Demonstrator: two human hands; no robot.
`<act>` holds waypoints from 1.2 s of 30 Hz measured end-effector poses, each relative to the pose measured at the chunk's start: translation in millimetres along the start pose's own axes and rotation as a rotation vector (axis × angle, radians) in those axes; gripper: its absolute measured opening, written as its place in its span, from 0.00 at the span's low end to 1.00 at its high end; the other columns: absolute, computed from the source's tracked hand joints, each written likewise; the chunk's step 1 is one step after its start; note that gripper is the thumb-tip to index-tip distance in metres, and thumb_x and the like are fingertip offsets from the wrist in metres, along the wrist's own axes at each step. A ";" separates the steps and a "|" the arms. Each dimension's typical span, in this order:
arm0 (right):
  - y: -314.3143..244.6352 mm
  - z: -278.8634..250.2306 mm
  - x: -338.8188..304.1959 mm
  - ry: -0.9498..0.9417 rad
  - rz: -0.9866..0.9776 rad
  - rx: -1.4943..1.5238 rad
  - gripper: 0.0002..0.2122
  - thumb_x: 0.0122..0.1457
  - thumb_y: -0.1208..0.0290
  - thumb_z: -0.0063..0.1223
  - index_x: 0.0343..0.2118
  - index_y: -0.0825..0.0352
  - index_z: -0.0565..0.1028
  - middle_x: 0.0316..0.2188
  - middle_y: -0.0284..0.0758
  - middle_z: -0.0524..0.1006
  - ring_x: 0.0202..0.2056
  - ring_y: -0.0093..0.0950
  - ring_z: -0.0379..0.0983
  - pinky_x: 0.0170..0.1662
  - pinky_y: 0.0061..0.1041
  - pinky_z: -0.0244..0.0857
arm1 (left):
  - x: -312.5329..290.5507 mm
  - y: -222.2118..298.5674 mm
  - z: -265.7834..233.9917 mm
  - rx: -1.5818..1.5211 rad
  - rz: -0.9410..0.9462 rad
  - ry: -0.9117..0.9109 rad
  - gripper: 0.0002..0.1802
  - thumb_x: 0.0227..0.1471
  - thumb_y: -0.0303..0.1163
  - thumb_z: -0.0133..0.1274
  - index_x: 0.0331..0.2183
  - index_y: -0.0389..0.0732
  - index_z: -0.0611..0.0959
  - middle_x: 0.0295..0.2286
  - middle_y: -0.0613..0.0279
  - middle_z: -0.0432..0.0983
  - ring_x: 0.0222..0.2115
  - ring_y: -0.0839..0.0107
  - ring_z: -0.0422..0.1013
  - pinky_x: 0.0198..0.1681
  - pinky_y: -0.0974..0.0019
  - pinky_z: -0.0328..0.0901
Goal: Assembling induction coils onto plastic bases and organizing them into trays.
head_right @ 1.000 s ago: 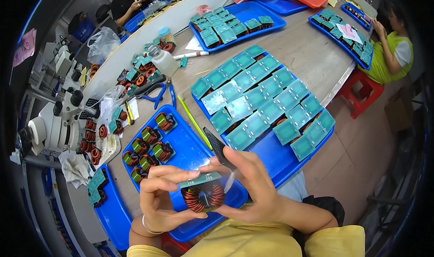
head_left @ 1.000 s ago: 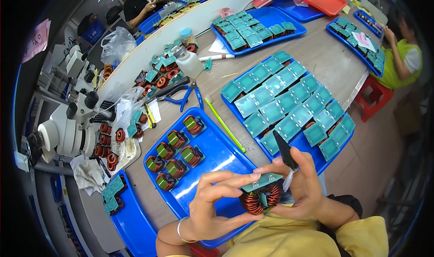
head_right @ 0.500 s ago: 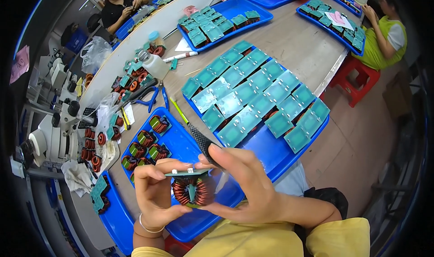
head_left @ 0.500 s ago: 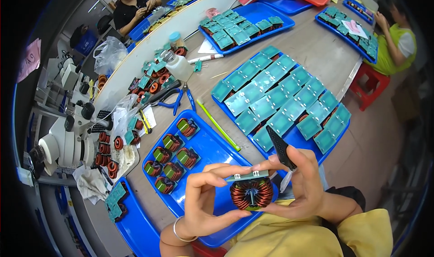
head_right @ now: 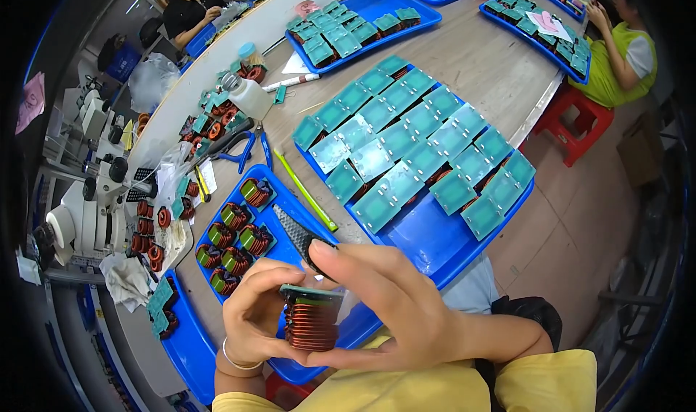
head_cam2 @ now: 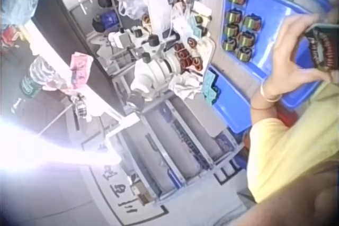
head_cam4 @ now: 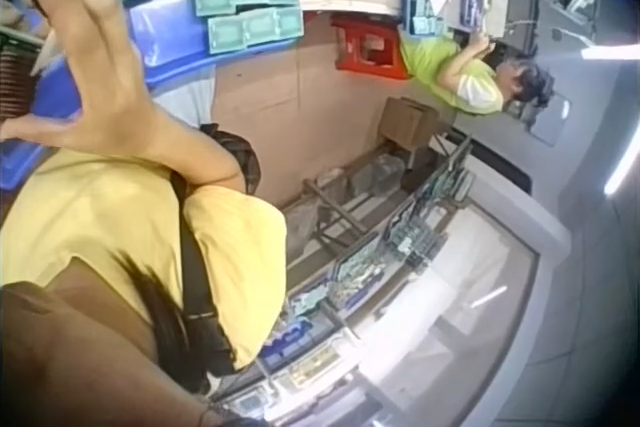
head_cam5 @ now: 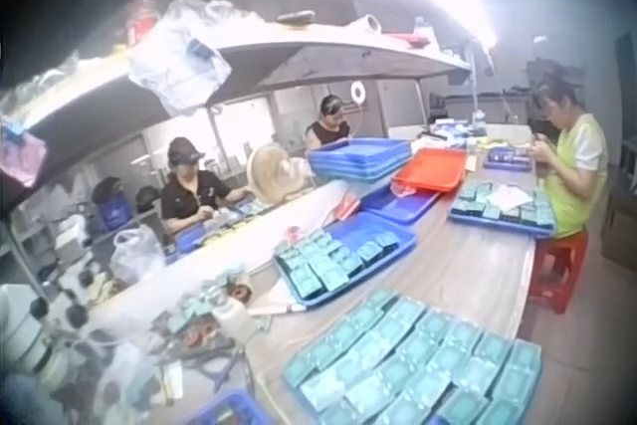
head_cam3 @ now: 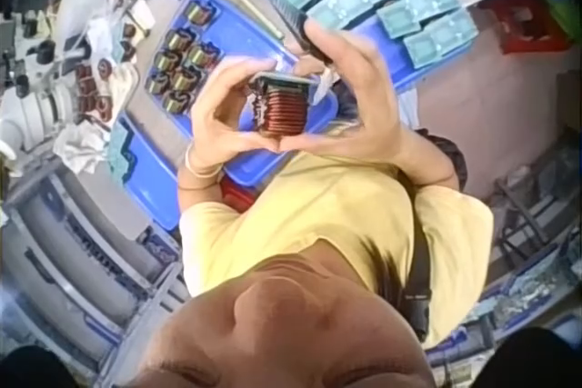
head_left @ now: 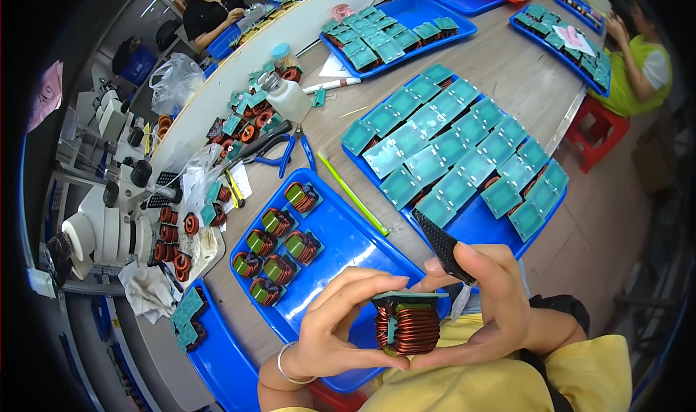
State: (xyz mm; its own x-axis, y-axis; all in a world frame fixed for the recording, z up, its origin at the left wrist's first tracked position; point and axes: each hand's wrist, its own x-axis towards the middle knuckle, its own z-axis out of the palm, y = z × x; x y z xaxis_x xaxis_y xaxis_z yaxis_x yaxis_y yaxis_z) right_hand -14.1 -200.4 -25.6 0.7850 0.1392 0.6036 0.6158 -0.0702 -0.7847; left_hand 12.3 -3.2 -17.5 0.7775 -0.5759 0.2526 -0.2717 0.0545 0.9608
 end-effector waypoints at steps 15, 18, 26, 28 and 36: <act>-10.2 -17.6 12.7 -0.007 -0.092 -0.145 0.21 0.40 0.71 0.65 0.40 0.68 0.74 0.31 0.32 0.73 0.30 0.26 0.69 0.33 0.23 0.58 | -0.6 8.4 5.4 0.272 0.002 0.069 0.39 0.26 0.31 0.70 0.44 0.31 0.73 0.36 0.55 0.68 0.36 0.69 0.66 0.39 0.72 0.63; -14.1 -21.8 11.0 -0.084 -0.074 -0.305 0.16 0.37 0.74 0.64 0.33 0.62 0.78 0.22 0.23 0.72 0.24 0.20 0.67 0.30 0.19 0.53 | -0.3 7.5 7.5 0.319 0.007 0.127 0.38 0.24 0.33 0.71 0.41 0.32 0.75 0.33 0.58 0.69 0.32 0.71 0.66 0.33 0.73 0.62; -17.2 -19.4 11.5 -0.103 -0.027 -0.382 0.14 0.35 0.76 0.65 0.29 0.59 0.78 0.20 0.23 0.71 0.23 0.20 0.66 0.30 0.22 0.52 | 0.2 10.2 8.8 0.444 0.069 0.145 0.37 0.22 0.35 0.70 0.40 0.32 0.76 0.30 0.59 0.69 0.29 0.71 0.66 0.30 0.73 0.62; -16.5 -18.8 10.7 -0.098 -0.035 -0.393 0.14 0.35 0.76 0.65 0.29 0.59 0.78 0.20 0.23 0.71 0.23 0.20 0.66 0.30 0.21 0.52 | 1.3 10.9 9.1 0.460 0.075 0.135 0.37 0.22 0.35 0.70 0.40 0.32 0.77 0.30 0.60 0.68 0.29 0.71 0.66 0.30 0.73 0.62; -16.5 -17.6 10.2 -0.111 -0.006 -0.375 0.14 0.35 0.77 0.65 0.29 0.59 0.78 0.20 0.23 0.72 0.23 0.20 0.66 0.30 0.21 0.52 | 0.3 11.7 9.0 0.509 0.092 0.145 0.36 0.22 0.36 0.70 0.39 0.32 0.78 0.30 0.60 0.68 0.28 0.71 0.66 0.28 0.74 0.61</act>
State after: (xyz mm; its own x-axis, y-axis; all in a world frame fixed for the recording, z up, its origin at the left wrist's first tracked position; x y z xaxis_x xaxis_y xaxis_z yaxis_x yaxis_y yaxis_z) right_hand -15.1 -215.2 -4.1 0.7819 0.2450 0.5733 0.6183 -0.4227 -0.6626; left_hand 4.3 -10.0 -7.3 0.7984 -0.4666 0.3806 -0.5546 -0.3239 0.7665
